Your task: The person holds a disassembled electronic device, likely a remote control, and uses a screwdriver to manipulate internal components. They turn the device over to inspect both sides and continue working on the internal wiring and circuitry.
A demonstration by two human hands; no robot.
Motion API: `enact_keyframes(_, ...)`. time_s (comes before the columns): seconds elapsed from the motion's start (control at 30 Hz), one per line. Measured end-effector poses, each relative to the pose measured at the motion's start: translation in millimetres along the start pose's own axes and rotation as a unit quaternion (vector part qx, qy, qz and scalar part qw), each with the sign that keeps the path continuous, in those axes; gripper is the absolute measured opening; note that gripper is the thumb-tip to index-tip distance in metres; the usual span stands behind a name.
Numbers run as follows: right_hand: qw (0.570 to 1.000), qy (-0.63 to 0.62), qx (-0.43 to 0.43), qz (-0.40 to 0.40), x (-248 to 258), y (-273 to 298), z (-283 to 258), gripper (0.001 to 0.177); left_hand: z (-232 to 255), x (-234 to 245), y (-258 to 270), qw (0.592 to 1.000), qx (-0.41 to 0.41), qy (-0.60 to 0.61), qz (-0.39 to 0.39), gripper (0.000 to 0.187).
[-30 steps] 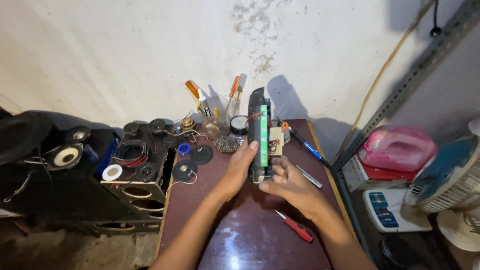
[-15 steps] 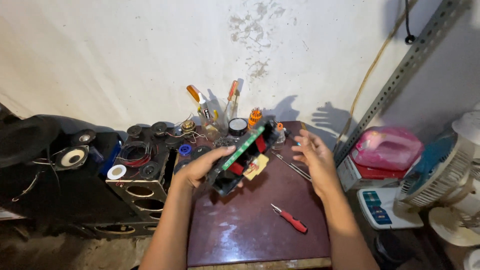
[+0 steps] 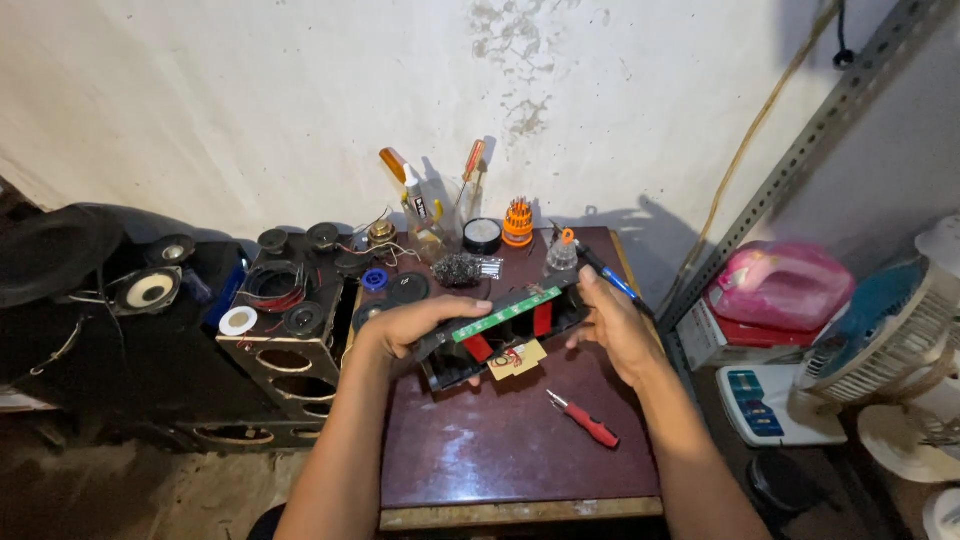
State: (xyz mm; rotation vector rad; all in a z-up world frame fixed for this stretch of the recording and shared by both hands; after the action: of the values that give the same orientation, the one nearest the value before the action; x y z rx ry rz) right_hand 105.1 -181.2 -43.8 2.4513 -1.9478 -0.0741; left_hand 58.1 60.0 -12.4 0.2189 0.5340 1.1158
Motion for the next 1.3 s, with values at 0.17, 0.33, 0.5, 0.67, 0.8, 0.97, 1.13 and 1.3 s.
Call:
enact_keyframes(0.17,0.998,-0.027,-0.049,0.015,-10,11,-21,0.062,3,-6,15,0.997,0.023,0.065,0.042,0.066)
enact_keyframes(0.33,0.992,-0.030,-0.119,0.026,-5,13,-18,0.065,3,16,-5,0.992,-0.025,0.094,0.078,0.106)
enact_keyframes(0.5,0.989,-0.028,-0.137,0.046,10,9,-9,0.074,28,-13,32,0.990,-0.040,0.069,0.118,0.117)
enact_keyframes(0.67,0.986,-0.024,-0.156,0.062,17,9,-2,0.080,23,27,-14,0.983,-0.066,0.088,0.150,0.108)
enact_keyframes(0.8,0.983,-0.001,-0.167,0.080,4,24,-28,0.113,-9,104,-83,0.968,-0.082,0.126,0.201,0.091)
enact_keyframes(0.97,0.986,-0.001,-0.153,0.071,11,13,-10,0.091,-5,87,-59,0.966,-0.069,0.117,0.220,0.089)
enact_keyframes(1.13,0.986,0.013,-0.149,0.072,14,11,-9,0.087,4,62,-36,0.967,-0.081,0.092,0.221,0.081)
enact_keyframes(1.3,0.984,0.031,-0.163,0.071,-12,35,-53,0.113,22,21,-13,0.974,-0.064,0.045,0.213,0.076)
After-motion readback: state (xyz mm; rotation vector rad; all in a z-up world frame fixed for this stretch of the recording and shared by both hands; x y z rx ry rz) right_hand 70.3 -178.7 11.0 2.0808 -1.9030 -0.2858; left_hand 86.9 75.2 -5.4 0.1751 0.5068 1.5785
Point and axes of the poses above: each hand's wrist, its own y-axis away from the middle knuckle, its own x-axis out of the back of the hand, z = x × y, the point moved 7 cm from there along -y, towards the middle knuckle, and after that the axes turned 6 degrees about y, right-handed, at the moved point
